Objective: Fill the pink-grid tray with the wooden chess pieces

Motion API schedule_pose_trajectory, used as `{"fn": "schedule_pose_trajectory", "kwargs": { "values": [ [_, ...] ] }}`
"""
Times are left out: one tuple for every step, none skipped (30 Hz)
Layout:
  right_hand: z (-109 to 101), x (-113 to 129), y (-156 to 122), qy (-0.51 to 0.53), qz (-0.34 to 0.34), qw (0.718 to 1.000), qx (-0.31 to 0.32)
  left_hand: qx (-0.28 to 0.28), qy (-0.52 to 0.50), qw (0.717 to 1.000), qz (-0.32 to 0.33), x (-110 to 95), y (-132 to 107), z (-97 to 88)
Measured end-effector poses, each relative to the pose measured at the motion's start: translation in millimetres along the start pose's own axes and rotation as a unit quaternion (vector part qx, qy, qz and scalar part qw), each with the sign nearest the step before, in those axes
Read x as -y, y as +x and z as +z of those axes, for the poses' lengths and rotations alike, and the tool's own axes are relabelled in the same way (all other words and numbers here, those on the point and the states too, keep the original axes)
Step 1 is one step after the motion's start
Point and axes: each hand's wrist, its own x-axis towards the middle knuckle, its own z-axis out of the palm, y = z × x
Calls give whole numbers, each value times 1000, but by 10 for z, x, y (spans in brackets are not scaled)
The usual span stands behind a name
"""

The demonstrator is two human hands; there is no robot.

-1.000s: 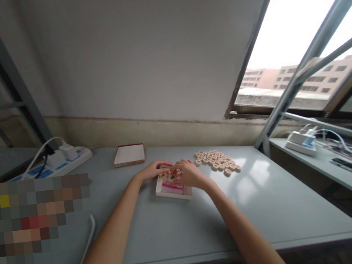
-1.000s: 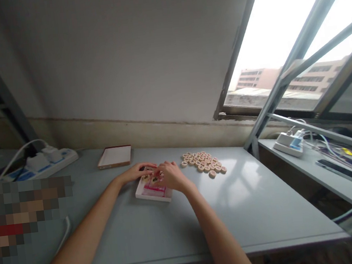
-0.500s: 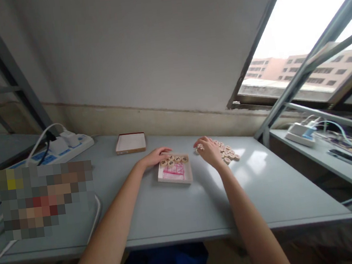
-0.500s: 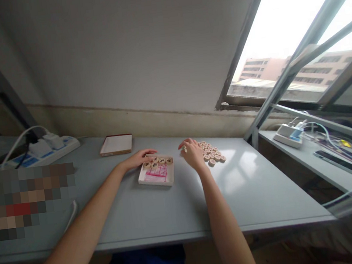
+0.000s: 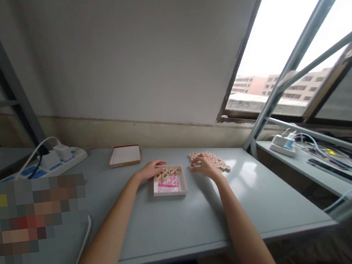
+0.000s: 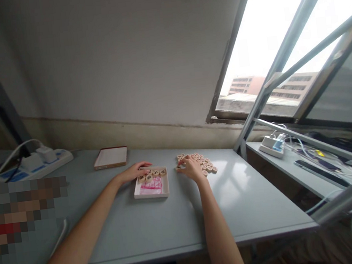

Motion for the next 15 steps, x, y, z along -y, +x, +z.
{"fn": "schedule_pose_trajectory", "kwargs": {
  "values": [
    [-22, 25, 1, 26, -9, 1000, 5, -4, 1, 1000, 0, -1, -10, -9],
    [-43, 60, 4, 58, -22, 998, 9, -8, 1, 1000, 1, 0, -18, -17],
    [-61, 105, 11, 91, -38, 995, 12, -12, 1, 1000, 2, 1, -22, -22],
    [-72, 161, 18, 122, -58, 991, 16, -14, 3, 1000, 5, 2, -23, -25],
    [-76, 226, 26, 147, -81, 986, 22, -14, 6, 1000, 9, 1, -22, -25],
    [-69, 297, 33, 164, -104, 981, 30, -13, 12, 1000, 14, -3, -18, -22],
    [-51, 371, 38, 169, -125, 977, 41, -11, 21, 1000, 17, -9, -14, -19],
    [-24, 441, 41, 166, -144, 974, 53, -8, 32, 999, 18, -16, -9, -15],
    [11, 504, 41, 154, -158, 973, 64, -5, 49, 999, 17, -22, -4, -12],
    [51, 557, 39, 137, -168, 973, 74, -2, 71, 997, 16, -26, 1, -10],
    [92, 598, 35, 119, -175, 974, 81, 1, 98, 995, 15, -27, 6, -8],
    [131, 627, 30, 103, -182, 974, 86, 3, 127, 992, 17, -24, 10, -5],
    [165, 646, 26, 88, -187, 974, 89, 4, 156, 988, 19, -19, 13, 0],
    [193, 656, 22, 75, -191, 975, 89, 5, 181, 983, 22, -13, 17, 8],
    [215, 661, 20, 64, -195, 975, 89, 4, 201, 979, 24, -8, 19, 20]
  ]
}}
